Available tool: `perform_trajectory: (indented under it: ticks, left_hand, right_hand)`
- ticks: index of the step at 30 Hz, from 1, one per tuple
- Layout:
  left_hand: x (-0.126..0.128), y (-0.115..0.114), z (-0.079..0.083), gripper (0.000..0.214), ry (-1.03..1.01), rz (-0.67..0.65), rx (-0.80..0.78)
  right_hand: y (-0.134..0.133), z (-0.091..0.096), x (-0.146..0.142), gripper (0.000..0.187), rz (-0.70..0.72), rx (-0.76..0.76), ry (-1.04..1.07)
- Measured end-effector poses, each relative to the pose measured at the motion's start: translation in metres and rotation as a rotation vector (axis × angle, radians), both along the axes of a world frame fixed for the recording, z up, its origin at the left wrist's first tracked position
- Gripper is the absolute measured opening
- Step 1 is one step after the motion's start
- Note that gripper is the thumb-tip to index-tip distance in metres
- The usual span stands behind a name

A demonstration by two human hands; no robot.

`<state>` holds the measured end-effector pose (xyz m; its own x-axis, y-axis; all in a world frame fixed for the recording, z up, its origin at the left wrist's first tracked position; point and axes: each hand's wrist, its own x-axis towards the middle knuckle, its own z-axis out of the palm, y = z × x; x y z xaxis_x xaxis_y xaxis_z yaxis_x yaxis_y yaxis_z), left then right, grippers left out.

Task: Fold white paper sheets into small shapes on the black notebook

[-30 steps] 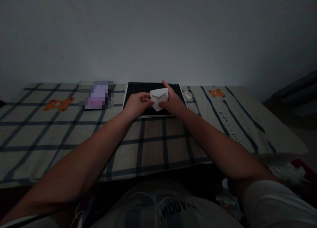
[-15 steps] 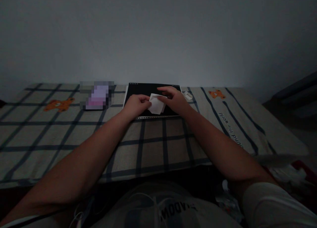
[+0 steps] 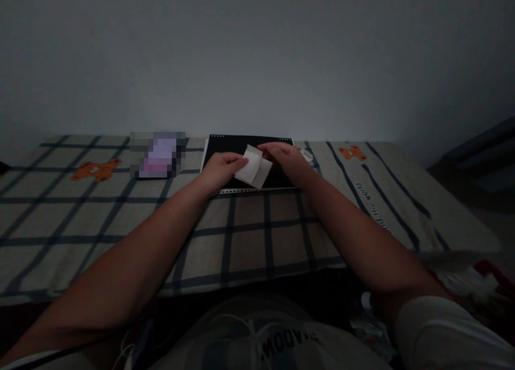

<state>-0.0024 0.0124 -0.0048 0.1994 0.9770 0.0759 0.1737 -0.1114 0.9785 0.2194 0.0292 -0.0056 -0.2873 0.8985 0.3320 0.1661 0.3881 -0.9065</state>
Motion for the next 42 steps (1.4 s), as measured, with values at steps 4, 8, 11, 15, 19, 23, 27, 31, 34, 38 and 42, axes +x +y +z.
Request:
perform_trajectory:
  ticks: [4, 8, 11, 15, 19, 23, 27, 31, 34, 38, 42]
  left_hand:
    - [0.001, -0.002, 0.001, 0.032, -0.078, -0.025, -0.065]
    - [0.002, -0.003, 0.003, 0.027, -0.028, -0.076, -0.046]
    - [0.001, -0.003, 0.003, 0.027, 0.087, -0.107, 0.002]
    - [-0.002, -0.001, 0.001, 0.032, 0.224, -0.160, 0.092]
    - [-0.001, 0.001, -0.002, 0.033, 0.299, -0.172, 0.152]
    - [0.002, 0.001, -0.002, 0.051, 0.128, -0.068, 0.088]
    - [0.001, 0.002, 0.005, 0.071, -0.088, 0.028, 0.012]
    - [0.003, 0.002, 0.005, 0.075, -0.083, -0.011, 0.059]
    - [0.008, 0.003, -0.003, 0.090, -0.067, 0.020, 0.052]
    - [0.010, 0.007, -0.011, 0.086, -0.101, 0.122, 0.107]
    - [0.007, 0.008, -0.009, 0.081, -0.170, 0.168, 0.104]
  right_hand:
    - [0.001, 0.000, 0.006, 0.046, 0.095, -0.052, -0.025]
    - [-0.001, 0.001, 0.006, 0.033, 0.124, -0.081, -0.090]
    - [-0.003, 0.001, 0.004, 0.027, 0.147, -0.174, -0.061]
    - [-0.003, 0.000, 0.002, 0.023, 0.142, -0.332, -0.034]
    - [-0.002, -0.001, 0.002, 0.022, 0.098, -0.383, -0.046]
    - [0.001, -0.004, 0.002, 0.030, 0.016, -0.332, -0.002]
    - [0.004, -0.008, 0.003, 0.038, -0.114, -0.226, 0.062]
    - [0.006, -0.009, 0.002, 0.035, -0.203, -0.138, 0.082]
    - [0.005, -0.010, -0.001, 0.033, -0.216, -0.122, 0.123]
    - [0.004, -0.012, -0.007, 0.033, -0.167, -0.171, 0.219]
    - [0.003, -0.016, -0.009, 0.035, -0.095, -0.246, 0.271]
